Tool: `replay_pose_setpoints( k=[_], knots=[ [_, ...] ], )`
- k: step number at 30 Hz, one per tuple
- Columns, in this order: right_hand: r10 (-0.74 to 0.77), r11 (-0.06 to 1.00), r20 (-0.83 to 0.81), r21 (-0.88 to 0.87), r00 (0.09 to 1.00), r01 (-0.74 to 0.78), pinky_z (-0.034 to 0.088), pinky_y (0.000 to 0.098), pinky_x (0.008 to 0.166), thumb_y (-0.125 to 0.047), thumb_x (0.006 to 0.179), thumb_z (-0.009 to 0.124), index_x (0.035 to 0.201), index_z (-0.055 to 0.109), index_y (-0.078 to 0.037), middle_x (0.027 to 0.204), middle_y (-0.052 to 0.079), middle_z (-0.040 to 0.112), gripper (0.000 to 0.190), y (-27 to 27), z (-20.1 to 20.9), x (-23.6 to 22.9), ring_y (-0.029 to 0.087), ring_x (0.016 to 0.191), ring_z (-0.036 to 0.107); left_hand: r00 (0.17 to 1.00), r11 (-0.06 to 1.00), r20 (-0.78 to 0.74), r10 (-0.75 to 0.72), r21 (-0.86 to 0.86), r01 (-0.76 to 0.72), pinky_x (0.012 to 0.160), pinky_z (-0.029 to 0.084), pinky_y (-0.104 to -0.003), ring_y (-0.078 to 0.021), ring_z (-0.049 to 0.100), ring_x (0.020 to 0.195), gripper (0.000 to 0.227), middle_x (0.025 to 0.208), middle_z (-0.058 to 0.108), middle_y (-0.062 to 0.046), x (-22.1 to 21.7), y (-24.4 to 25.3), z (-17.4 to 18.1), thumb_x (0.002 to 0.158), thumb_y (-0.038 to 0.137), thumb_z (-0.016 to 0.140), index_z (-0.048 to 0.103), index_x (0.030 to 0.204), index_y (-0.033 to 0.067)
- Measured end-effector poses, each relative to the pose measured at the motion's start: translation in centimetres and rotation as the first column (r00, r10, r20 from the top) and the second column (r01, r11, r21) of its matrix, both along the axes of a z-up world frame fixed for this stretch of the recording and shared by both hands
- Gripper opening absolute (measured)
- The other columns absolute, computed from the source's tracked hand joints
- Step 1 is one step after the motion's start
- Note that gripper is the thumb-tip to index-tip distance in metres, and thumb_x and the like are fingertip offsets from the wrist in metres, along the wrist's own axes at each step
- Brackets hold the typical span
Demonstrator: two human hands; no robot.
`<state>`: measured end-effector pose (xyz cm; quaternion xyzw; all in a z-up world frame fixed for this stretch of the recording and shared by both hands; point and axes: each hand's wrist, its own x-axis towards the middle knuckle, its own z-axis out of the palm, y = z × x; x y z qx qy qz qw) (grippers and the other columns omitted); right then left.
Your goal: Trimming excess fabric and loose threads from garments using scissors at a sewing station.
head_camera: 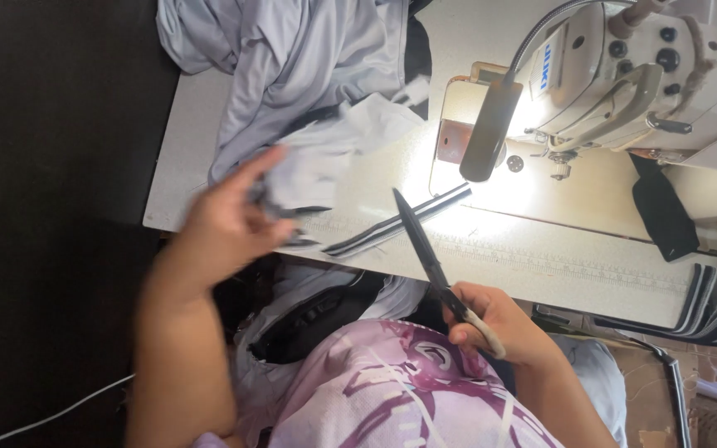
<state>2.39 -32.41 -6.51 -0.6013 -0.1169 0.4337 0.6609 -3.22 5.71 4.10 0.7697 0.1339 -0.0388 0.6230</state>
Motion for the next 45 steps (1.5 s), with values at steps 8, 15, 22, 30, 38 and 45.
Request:
replay_pose_setpoints(
  k=[8,15,22,30,38,45],
  knots=[
    [0.051,0.994,-0.037,-0.099,0.998,-0.054,0.044,0.0274,0.042,-0.032,0.080,0.083,0.090,0.060,-0.004,0.058,0.006,0.057,0.037,-3.6,-2.0,0.0,0.015,0.045,0.054,0.988,0.422,0.133,0.077,0.894,-0.153,0.090,0.048,-0.056,-0.0434,0.056,0.121,0.065,0.142,0.055,-0.023,-0.2,3.4,0.7,0.086,0.023,0.080,0.057,0.142,-0.0009],
    [0.037,0.999,0.013,-0.040,0.999,-0.036,0.047,0.0277,0.041,-0.048,0.075,0.084,0.090,0.060,-0.003,0.056,0.009,0.059,0.052,-2.4,0.0,-0.8,0.015,0.046,0.057,0.998,0.521,0.033,-0.045,0.853,-0.004,0.083,0.048,-0.053,-0.0354,0.060,0.100,0.063,0.103,0.068,-0.016,16.2,-1.6,-5.4,0.105,0.062,0.045,0.072,0.110,0.0047],
    [0.029,0.999,0.006,0.025,1.000,-0.029,0.044,0.0259,0.044,-0.062,0.075,0.080,0.088,0.055,-0.005,0.057,0.006,0.058,0.064,-2.7,1.0,-1.6,0.013,0.048,0.054,0.972,0.812,0.227,-0.053,0.577,-0.090,0.076,0.053,-0.036,-0.0226,0.068,0.084,0.013,0.099,0.067,-0.007,18.1,-4.1,-10.0,0.091,0.023,0.071,0.073,0.098,0.0128],
    [0.050,0.997,-0.088,0.065,0.995,-0.044,0.047,0.0258,0.044,-0.060,0.076,0.079,0.096,0.058,-0.003,0.059,0.008,0.058,0.064,-0.4,0.1,-0.8,0.015,0.050,0.058,0.702,0.733,0.712,-0.010,0.482,-0.479,0.069,0.053,-0.032,-0.0206,0.064,0.090,0.019,0.096,0.058,-0.006,13.7,-6.8,-7.6,0.080,-0.008,0.072,0.063,0.083,0.0090],
    [0.182,0.963,-0.073,0.216,0.981,-0.163,0.043,0.0233,0.043,-0.067,0.086,0.069,0.106,0.054,-0.002,0.070,0.011,0.057,0.070,0.0,1.3,-0.5,0.016,0.061,0.057,0.945,0.783,-0.174,0.277,-0.530,-0.326,0.076,0.053,-0.025,-0.0122,0.064,0.090,0.029,0.104,0.068,-0.001,11.7,-10.9,-6.7,0.088,0.030,0.070,0.063,0.111,0.0134],
    [0.181,0.975,-0.074,0.143,0.981,-0.170,0.046,0.0251,0.052,-0.069,0.085,0.066,0.105,0.054,-0.002,0.070,0.010,0.059,0.070,0.1,0.1,-0.6,0.016,0.060,0.059,0.926,0.509,-0.281,0.253,-0.775,-0.375,0.082,0.057,-0.040,-0.0336,0.065,0.101,0.031,0.117,0.061,-0.007,9.5,-14.7,-7.0,0.088,0.032,0.069,0.057,0.109,0.0137]
  ],
)
